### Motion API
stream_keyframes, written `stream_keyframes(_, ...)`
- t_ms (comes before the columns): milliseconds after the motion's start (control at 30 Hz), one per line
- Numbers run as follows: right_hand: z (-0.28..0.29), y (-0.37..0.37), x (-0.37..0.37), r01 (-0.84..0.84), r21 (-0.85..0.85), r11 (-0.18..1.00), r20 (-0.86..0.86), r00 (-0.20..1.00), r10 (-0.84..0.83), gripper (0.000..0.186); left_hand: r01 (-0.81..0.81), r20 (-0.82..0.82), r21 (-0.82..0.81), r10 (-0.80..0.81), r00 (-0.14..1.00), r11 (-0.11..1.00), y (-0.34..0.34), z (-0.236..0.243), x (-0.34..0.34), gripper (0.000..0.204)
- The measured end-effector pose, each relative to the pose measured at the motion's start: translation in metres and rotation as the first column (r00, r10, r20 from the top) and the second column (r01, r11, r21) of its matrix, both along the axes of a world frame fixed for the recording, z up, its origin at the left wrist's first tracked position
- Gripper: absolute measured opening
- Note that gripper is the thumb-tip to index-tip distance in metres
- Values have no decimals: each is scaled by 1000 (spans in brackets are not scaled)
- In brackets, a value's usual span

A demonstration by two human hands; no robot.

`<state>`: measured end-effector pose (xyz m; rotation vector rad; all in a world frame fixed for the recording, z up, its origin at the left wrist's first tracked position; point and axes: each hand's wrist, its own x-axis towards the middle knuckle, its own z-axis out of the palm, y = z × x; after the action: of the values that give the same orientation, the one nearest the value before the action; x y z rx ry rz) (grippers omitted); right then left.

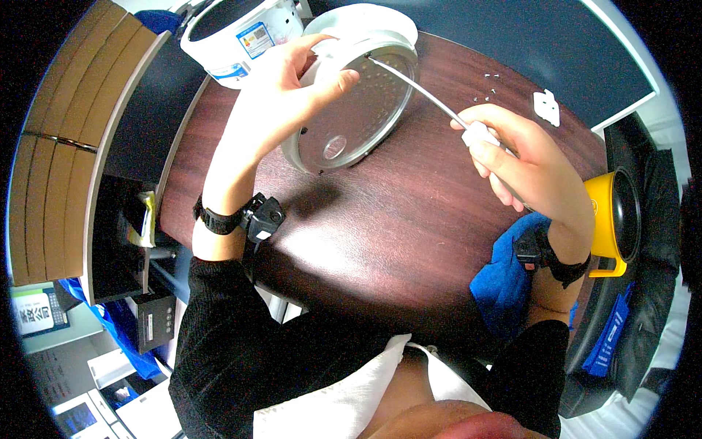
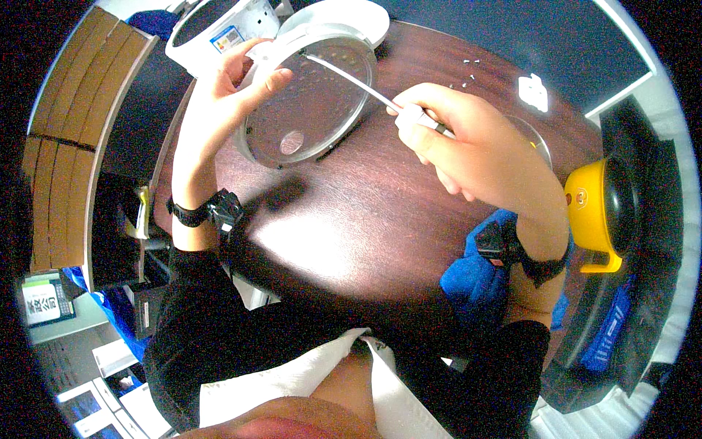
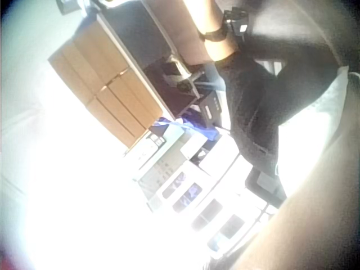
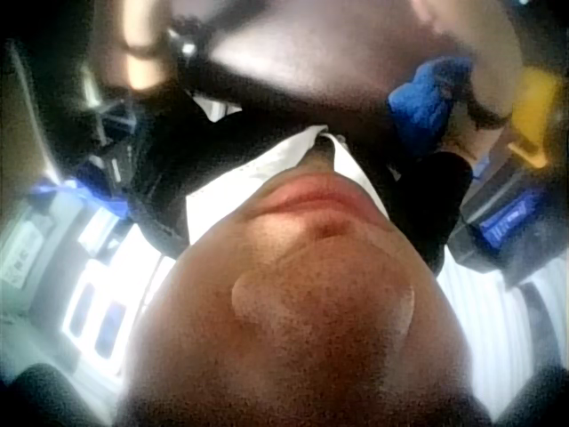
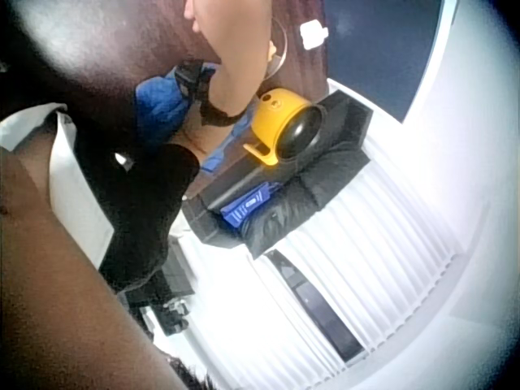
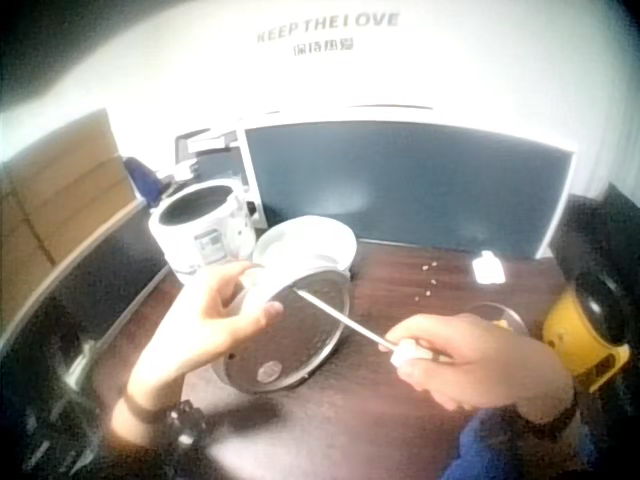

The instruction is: The person uses a screwdriver to remove screws from a white circular appliance lid. They repeatedly insert the screwdriver into screw holes, turn it, and remove screws, placing them on the table. The person handles the lid and screwdriver throughout the clip.

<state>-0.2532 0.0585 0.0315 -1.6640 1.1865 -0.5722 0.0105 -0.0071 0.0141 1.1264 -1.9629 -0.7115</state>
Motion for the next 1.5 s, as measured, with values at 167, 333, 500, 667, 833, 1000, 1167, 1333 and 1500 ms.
stream_keyframes(167,-2,-1,-2,-15,-45,999,10,1000,15,18,-7,-26,-9,7,1000,1000,-1,-4,1,49)
stream_keyframes(333,-1,1,-3,0,-79,997,-26,1000,-2,17,44,-59,56,-41,997,997,0,0,0,47)
stream_keyframes(500,-3,-2,-7,-75,-79,994,-30,997,72,23,51,-60,15,-50,997,999,0,0,-1,45)
stream_keyframes(667,-2,-2,-4,-19,-47,999,-46,999,17,19,48,-40,30,-47,998,998,-1,1,1,45)
stream_keyframes(833,-1,-1,-5,-14,-47,999,-39,999,12,20,35,-9,38,-34,999,999,-1,3,0,46)
stream_keyframes(1000,1,-1,-6,-13,-18,1000,-47,999,12,21,26,-43,-39,-28,999,999,-1,-1,-1,42)
stream_keyframes(1167,0,-3,-7,-31,-26,999,-40,999,30,22,17,-11,-38,-18,1000,999,1,2,-2,41)
stream_keyframes(1333,-3,-5,-8,-49,-21,999,-10,999,49,24,8,-22,-45,-9,1000,999,-2,-2,0,40)
stream_keyframes(1500,-5,-10,-8,-51,-47,998,-82,995,47,24,39,-36,-32,-40,999,999,-3,-2,-2,45)
